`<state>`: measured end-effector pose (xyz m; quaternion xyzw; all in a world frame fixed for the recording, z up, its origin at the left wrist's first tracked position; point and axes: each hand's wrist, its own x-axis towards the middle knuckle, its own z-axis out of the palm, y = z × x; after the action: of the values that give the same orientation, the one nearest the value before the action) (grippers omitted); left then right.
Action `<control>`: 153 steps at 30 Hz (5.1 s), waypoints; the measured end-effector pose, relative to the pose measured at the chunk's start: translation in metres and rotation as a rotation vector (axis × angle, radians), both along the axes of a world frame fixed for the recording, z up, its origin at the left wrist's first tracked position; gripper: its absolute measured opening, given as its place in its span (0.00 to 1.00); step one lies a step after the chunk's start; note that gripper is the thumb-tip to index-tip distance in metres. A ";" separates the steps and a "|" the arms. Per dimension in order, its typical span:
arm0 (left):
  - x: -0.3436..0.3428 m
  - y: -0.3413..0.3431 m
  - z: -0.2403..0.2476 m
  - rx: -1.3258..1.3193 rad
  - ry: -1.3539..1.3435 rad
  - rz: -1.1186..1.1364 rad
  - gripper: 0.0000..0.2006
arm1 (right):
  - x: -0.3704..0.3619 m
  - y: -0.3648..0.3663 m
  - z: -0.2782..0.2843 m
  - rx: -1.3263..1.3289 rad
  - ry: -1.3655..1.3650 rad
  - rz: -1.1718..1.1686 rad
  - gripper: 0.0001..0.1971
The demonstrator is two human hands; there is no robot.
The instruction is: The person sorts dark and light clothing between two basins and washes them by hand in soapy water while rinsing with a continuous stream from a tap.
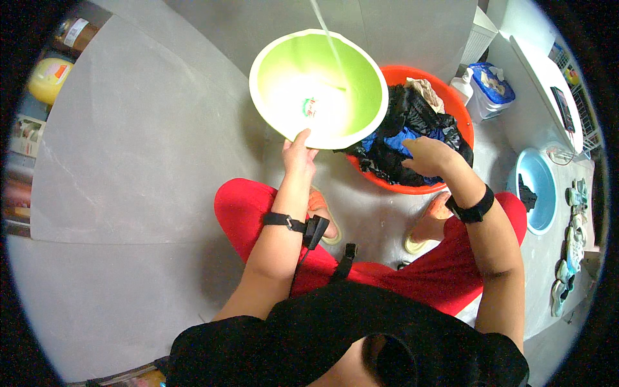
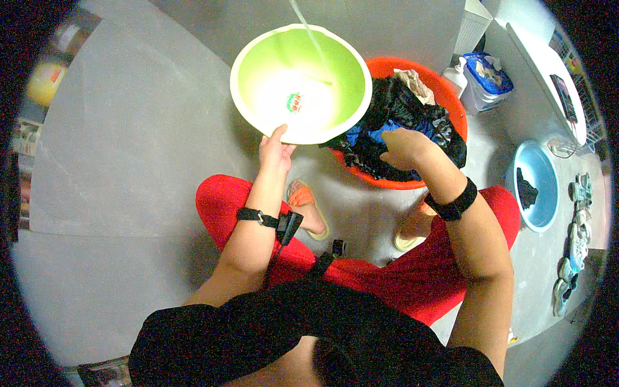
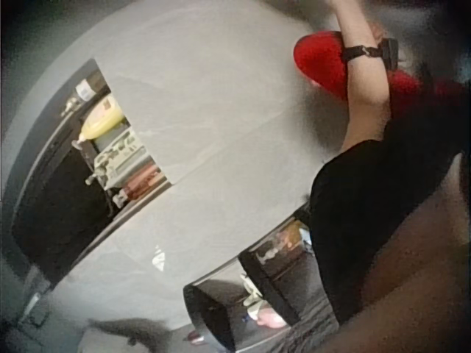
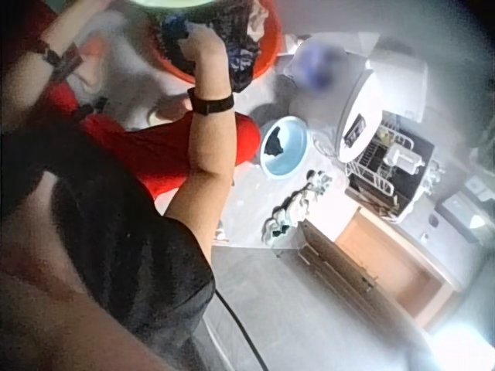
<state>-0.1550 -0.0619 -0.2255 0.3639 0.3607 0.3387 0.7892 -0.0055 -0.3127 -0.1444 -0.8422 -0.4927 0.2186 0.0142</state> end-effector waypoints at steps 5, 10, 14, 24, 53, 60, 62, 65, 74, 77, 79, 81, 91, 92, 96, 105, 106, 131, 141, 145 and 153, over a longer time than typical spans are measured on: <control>-0.014 0.019 -0.014 -0.091 -0.136 0.029 0.18 | 0.000 -0.004 -0.007 0.043 -0.001 0.012 0.17; 0.003 0.043 -0.006 -0.169 -0.308 -0.018 0.17 | -0.010 0.008 0.008 -0.002 0.006 -0.001 0.18; 0.021 0.053 0.023 -0.301 -0.160 -0.098 0.18 | -0.005 0.011 0.001 -0.045 0.016 0.034 0.25; -0.070 0.029 0.049 0.090 0.148 0.011 0.18 | -0.009 0.011 0.004 -0.004 0.010 0.028 0.19; -0.080 0.123 0.085 1.004 0.665 0.176 0.13 | -0.011 0.023 -0.009 -0.090 0.028 0.087 0.20; -0.085 0.120 0.114 1.422 1.024 0.137 0.14 | -0.014 0.024 -0.006 -0.125 0.015 0.094 0.22; -0.085 0.116 0.114 1.492 1.061 0.153 0.14 | -0.013 0.025 -0.009 -0.128 0.020 0.100 0.22; -0.085 0.111 0.107 1.539 1.070 0.196 0.14 | -0.011 0.024 -0.012 -0.114 0.016 0.115 0.22; -0.081 0.115 0.092 0.593 0.429 0.082 0.14 | -0.011 0.022 -0.012 -0.102 0.004 0.130 0.21; -0.080 0.105 0.086 0.166 0.173 0.039 0.20 | -0.013 0.023 -0.012 -0.106 0.002 0.129 0.21; -0.075 0.110 0.066 -0.026 0.093 0.038 0.23 | -0.015 0.026 -0.009 -0.114 0.005 0.126 0.22; -0.058 0.089 0.059 -0.099 0.131 0.031 0.22 | -0.015 0.025 -0.009 -0.136 0.006 0.113 0.22; -0.066 0.073 0.037 -0.185 0.020 -0.137 0.21 | -0.013 0.016 -0.006 -0.033 0.001 0.077 0.17; -0.072 0.068 0.041 -0.181 0.006 -0.113 0.20 | -0.013 0.014 -0.007 -0.025 -0.004 0.073 0.17; -0.063 0.075 0.049 -0.080 -0.044 -0.041 0.20 | -0.013 0.013 -0.011 -0.056 0.011 0.086 0.17; -0.008 0.078 0.093 -0.222 0.007 -0.200 0.22 | -0.011 0.017 -0.004 -0.047 0.015 0.102 0.21; -0.015 0.079 0.093 -0.244 0.022 -0.312 0.22 | -0.009 0.013 -0.004 -0.035 0.014 0.103 0.21; -0.003 0.087 0.119 0.535 0.473 -0.143 0.13 | -0.014 0.015 -0.016 0.002 0.040 0.075 0.13; 0.035 0.086 0.124 0.795 0.586 -0.137 0.10 | -0.016 0.020 -0.005 -0.050 0.051 0.079 0.16; 0.035 0.096 0.120 0.965 0.806 -0.105 0.11 | -0.017 0.015 -0.002 0.023 0.026 0.070 0.12; 0.032 0.089 0.127 0.757 0.684 -0.095 0.10 | -0.019 0.015 0.000 -0.001 0.027 0.086 0.12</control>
<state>-0.1233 0.0273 -0.0987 0.7303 0.4333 0.2709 0.4534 -0.0242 -0.2980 -0.1446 -0.8171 -0.5283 0.2306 0.0108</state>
